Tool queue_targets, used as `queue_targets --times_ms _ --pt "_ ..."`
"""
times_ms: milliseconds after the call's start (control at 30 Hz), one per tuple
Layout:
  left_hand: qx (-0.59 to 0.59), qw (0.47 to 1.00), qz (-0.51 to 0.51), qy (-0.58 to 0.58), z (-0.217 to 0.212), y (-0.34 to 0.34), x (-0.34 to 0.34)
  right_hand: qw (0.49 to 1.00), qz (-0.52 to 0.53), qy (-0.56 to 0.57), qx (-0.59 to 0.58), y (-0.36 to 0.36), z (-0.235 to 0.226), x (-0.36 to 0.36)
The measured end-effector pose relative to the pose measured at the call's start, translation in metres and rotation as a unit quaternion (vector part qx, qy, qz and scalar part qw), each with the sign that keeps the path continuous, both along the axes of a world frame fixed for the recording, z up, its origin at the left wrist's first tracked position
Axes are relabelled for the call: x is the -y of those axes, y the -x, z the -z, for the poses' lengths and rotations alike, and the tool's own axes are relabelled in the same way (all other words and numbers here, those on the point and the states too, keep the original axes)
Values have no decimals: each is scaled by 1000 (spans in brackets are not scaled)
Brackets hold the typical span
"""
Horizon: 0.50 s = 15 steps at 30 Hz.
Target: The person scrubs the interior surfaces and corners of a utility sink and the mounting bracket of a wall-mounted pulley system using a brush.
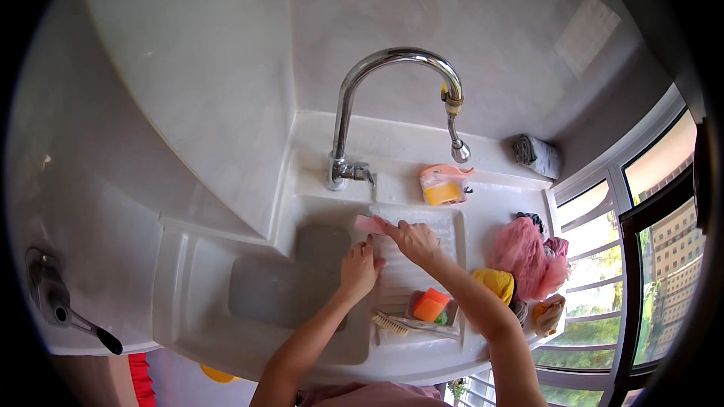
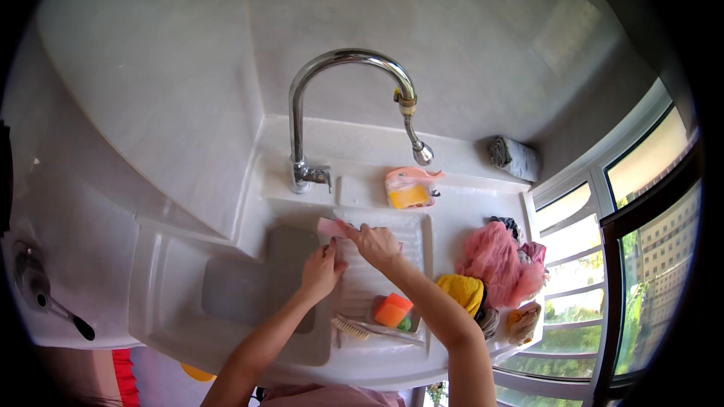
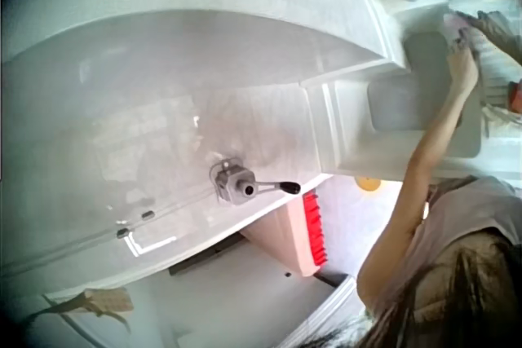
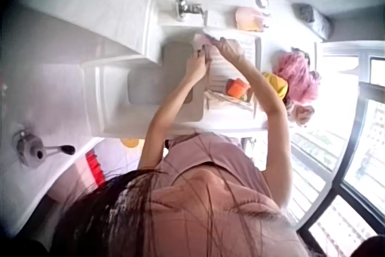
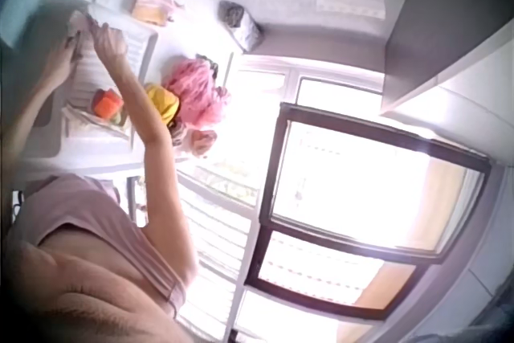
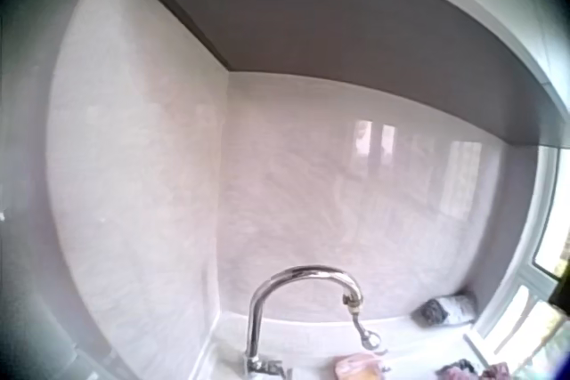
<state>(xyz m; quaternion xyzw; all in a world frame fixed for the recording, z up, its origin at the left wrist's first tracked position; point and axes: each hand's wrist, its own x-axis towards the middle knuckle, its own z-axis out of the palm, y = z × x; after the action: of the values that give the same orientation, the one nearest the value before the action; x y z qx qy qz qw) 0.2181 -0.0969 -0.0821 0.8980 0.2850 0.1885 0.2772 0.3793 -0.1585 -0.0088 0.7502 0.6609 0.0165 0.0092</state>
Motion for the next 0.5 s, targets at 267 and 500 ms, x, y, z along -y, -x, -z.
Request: queue_targets --times_ms 267,500 --pt "-38 998 19 45 -2 -6 -3 998 21 -44 29 -7 21 3" --pt "-100 993 18 66 -12 -7 -4 999 -27 16 28 -21 -12 -6"
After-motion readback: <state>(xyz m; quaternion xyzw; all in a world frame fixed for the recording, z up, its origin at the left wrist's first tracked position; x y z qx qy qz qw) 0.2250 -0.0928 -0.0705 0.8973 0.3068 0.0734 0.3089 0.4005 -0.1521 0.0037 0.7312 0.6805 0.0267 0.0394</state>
